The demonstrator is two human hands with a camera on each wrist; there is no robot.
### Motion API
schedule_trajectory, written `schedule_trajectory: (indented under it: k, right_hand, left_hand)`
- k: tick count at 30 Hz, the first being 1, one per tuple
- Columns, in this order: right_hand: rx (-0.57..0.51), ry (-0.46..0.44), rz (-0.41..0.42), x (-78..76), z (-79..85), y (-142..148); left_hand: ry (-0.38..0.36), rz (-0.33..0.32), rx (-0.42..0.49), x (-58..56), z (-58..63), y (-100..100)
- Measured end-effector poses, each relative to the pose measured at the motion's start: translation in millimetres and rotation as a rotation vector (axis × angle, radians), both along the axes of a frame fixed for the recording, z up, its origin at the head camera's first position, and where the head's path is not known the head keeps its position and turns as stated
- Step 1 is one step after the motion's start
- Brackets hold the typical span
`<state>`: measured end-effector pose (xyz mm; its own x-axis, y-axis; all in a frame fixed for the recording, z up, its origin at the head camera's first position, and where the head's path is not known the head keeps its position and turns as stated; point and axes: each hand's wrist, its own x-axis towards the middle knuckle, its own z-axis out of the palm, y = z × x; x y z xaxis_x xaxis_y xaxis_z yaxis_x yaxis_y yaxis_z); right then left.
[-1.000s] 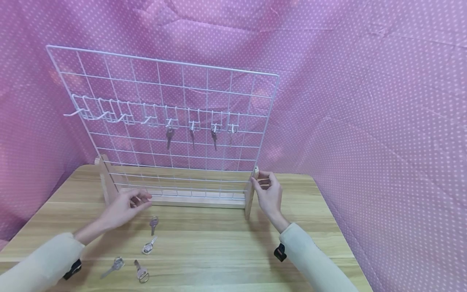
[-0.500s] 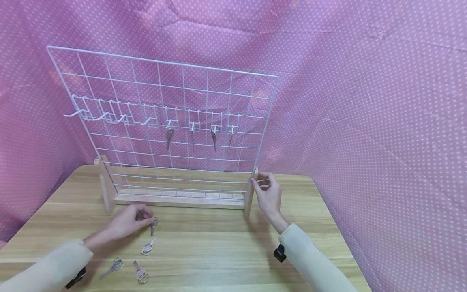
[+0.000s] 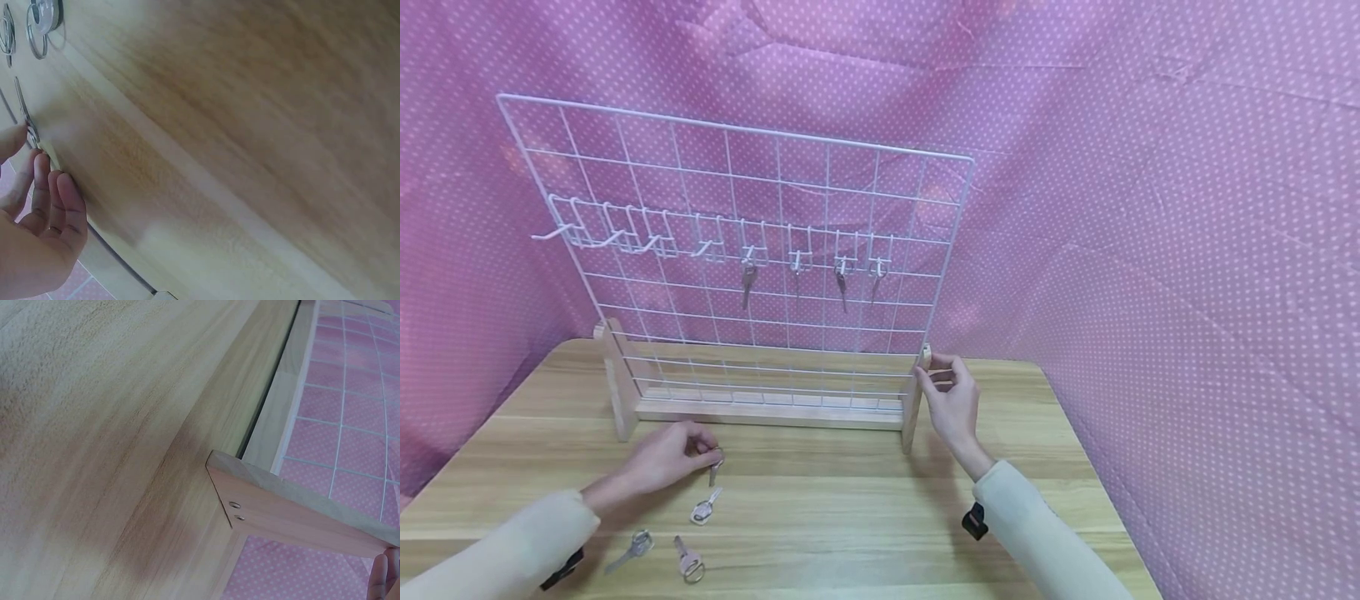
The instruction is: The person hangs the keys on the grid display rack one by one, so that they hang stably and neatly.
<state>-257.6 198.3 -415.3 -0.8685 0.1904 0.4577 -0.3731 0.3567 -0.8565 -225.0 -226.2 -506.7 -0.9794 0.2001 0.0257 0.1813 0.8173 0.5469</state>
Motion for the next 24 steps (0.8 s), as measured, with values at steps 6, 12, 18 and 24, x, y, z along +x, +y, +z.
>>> schedule_trajectory:
  k: [6, 12, 18, 24]
  right_hand:
    - [-0.014, 0.0, -0.001, 0.7, 0.9, 0]
    - [-0.012, -0.011, -0.002, 0.8, 0.7, 0]
    - [-0.012, -0.004, 0.001, -0.1, -0.8, 1]
    - [-0.008, -0.007, -0.009, -0.1, -1.4, 0]
  left_hand:
    - [-0.031, 0.007, 0.039, 0.1, 4.3, 1]
    - [-0.055, 0.02, 0.093, 0.3, 8.6, 1]
    - [-0.049, 0.053, 0.09, 1.5, 9.1, 2]
    - [-0.037, 0.08, 0.154, 1.3, 12.2, 1]
